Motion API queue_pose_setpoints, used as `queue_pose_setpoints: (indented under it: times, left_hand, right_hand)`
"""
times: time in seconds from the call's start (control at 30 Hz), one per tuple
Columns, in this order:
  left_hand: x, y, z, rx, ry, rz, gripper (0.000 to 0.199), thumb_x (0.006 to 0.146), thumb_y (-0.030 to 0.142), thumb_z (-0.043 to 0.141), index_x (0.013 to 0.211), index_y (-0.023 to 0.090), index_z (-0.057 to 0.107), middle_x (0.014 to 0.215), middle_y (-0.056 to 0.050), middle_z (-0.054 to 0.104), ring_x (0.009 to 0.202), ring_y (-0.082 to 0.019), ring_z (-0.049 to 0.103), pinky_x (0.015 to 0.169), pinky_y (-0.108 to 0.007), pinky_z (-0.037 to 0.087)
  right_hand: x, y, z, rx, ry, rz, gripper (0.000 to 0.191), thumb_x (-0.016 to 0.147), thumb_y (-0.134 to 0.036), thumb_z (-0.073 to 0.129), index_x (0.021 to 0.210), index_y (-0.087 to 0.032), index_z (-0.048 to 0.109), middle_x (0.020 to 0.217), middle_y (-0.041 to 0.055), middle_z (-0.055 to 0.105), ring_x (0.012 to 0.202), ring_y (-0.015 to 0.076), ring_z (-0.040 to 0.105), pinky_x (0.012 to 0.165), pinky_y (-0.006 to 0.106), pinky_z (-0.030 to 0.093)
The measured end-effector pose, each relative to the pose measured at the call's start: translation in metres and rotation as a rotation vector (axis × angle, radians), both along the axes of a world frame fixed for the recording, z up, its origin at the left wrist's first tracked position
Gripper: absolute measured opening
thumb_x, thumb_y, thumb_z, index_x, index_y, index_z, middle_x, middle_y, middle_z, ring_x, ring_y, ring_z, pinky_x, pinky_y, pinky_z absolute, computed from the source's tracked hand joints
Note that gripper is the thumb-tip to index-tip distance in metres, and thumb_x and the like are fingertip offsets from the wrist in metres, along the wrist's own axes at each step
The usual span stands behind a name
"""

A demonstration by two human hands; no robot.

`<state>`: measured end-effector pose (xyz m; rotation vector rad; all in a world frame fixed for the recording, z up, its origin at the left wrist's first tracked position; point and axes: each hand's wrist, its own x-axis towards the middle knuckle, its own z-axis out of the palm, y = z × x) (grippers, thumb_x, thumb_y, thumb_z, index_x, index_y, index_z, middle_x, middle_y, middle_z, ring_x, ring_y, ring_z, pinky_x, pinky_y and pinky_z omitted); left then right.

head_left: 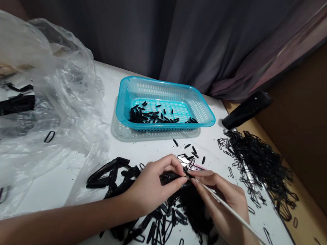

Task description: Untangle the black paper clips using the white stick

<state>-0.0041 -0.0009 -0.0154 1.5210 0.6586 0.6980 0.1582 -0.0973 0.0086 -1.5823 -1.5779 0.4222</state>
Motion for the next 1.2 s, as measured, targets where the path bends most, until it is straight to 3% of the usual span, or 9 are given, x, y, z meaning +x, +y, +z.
queue_pose_setpoints:
  times: [0.17,0.37,0.47,0.67,1.2]
  left_hand:
    - [0.001,0.000,0.001,0.040,-0.006,0.000,0.010,0.082,0.011,0.063,0.078,0.020,0.058,0.079,0.005,0.066,0.077,-0.011,0.062,0.076,-0.021,0.047]
    - [0.000,-0.001,0.000,0.073,-0.019,-0.021,0.010,0.083,0.011,0.061,0.079,0.020,0.058,0.080,0.005,0.065,0.078,-0.011,0.061,0.076,-0.022,0.047]
    - [0.000,-0.001,0.001,0.054,-0.016,0.000,0.009,0.083,0.015,0.063,0.079,0.020,0.057,0.078,0.005,0.064,0.076,-0.011,0.059,0.076,-0.022,0.047]
    - [-0.001,-0.001,0.001,0.050,-0.022,-0.005,0.009,0.083,0.015,0.063,0.079,0.020,0.056,0.078,0.005,0.063,0.074,-0.011,0.058,0.075,-0.022,0.047]
    - [-0.002,-0.002,0.002,0.096,-0.009,-0.021,0.008,0.082,0.016,0.062,0.077,0.020,0.057,0.079,0.002,0.067,0.076,-0.014,0.063,0.077,-0.026,0.049]
  right_hand:
    - [-0.002,0.001,0.000,-0.155,0.267,-0.099,0.011,0.088,-0.026,0.065,0.077,-0.025,0.068,0.098,0.0002,0.077,0.095,0.0169,0.072,0.077,0.022,0.058]
    - [0.003,0.007,0.004,-0.200,0.431,-0.159,0.011,0.082,-0.030,0.072,0.073,-0.024,0.069,0.093,0.0018,0.078,0.098,0.0187,0.072,0.086,0.025,0.057]
    - [0.007,0.004,0.007,-0.166,0.411,-0.124,0.007,0.083,-0.028,0.072,0.077,-0.025,0.070,0.098,0.0013,0.078,0.099,0.0187,0.072,0.087,0.028,0.056]
    - [0.010,-0.003,0.010,-0.101,0.157,0.039,0.008,0.085,-0.020,0.070,0.082,-0.027,0.070,0.107,0.0003,0.073,0.101,0.0180,0.069,0.090,0.032,0.054]
    - [0.010,0.000,0.007,-0.149,0.230,0.058,0.005,0.085,-0.021,0.070,0.084,-0.025,0.071,0.101,0.0032,0.076,0.099,0.0217,0.071,0.099,0.044,0.052]
